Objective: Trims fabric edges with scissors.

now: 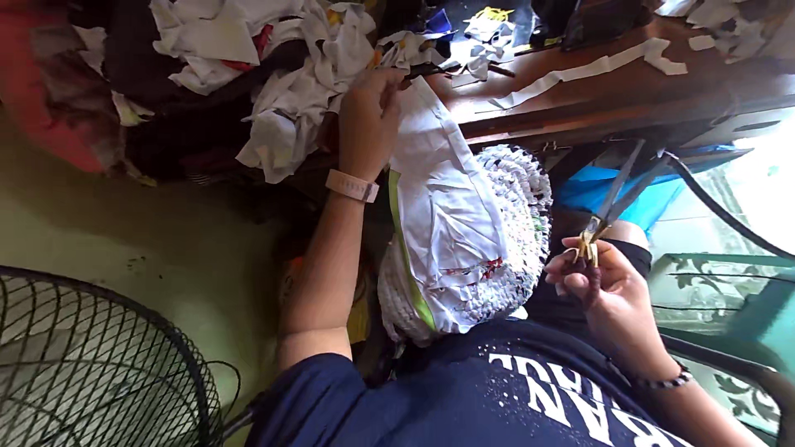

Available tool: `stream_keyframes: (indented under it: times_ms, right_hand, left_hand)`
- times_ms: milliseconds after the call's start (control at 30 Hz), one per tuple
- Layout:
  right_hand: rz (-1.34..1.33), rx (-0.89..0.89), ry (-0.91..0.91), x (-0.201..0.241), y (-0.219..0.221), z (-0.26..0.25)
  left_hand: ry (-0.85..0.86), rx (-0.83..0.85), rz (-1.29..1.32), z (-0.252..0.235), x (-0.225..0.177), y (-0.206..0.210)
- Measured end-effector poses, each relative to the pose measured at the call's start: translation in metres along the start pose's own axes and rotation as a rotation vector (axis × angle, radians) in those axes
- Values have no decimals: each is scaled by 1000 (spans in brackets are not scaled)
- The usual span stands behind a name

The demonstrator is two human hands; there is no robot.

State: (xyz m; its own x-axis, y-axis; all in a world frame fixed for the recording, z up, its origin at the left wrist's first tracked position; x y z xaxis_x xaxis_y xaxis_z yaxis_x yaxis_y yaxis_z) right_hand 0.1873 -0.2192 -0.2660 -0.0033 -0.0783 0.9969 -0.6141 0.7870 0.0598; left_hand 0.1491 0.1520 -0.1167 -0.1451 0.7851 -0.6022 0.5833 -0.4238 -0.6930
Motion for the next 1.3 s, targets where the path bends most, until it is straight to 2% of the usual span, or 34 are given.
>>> stream_keyframes:
  times_ms: [100, 233, 367, 500, 767, 1067, 1300]
  right_hand:
    - [-14, 2, 18, -2, 1, -2]
    - [-41, 4, 114, -13, 2, -1]
    - [-28, -10, 138, -13, 10, -7]
    - [37, 17, 70, 1, 25, -21]
    - [67, -17, 31, 6, 36, -34]
    - [57, 0, 18, 7, 41, -37]
    - [65, 1, 21, 7, 45, -37]
  left_hand:
    - [174, -2, 6, 11, -31, 11]
    - [445, 84, 124, 66, -76, 42]
    - [512, 207, 86, 118, -85, 68]
    - [586, 218, -3, 136, -83, 79]
    - [644, 286, -152, 147, -88, 92]
    - [602, 241, -129, 158, -80, 91]
    - [592, 191, -60, 148, -78, 81]
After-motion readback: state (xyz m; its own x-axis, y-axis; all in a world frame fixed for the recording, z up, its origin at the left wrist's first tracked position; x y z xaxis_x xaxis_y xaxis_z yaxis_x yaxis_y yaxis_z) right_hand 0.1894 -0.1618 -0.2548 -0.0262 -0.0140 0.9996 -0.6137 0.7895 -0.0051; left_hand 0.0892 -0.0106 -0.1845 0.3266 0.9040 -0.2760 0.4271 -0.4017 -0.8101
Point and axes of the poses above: each hand's wrist, its own z-axis away from the middle knuckle, its own y-axis out of the palm, x = y × z, the point moved 7 cm from there along -z, towards the middle knuckle, and after that the axes turned 1 degree about z, right-handed, at the moved point
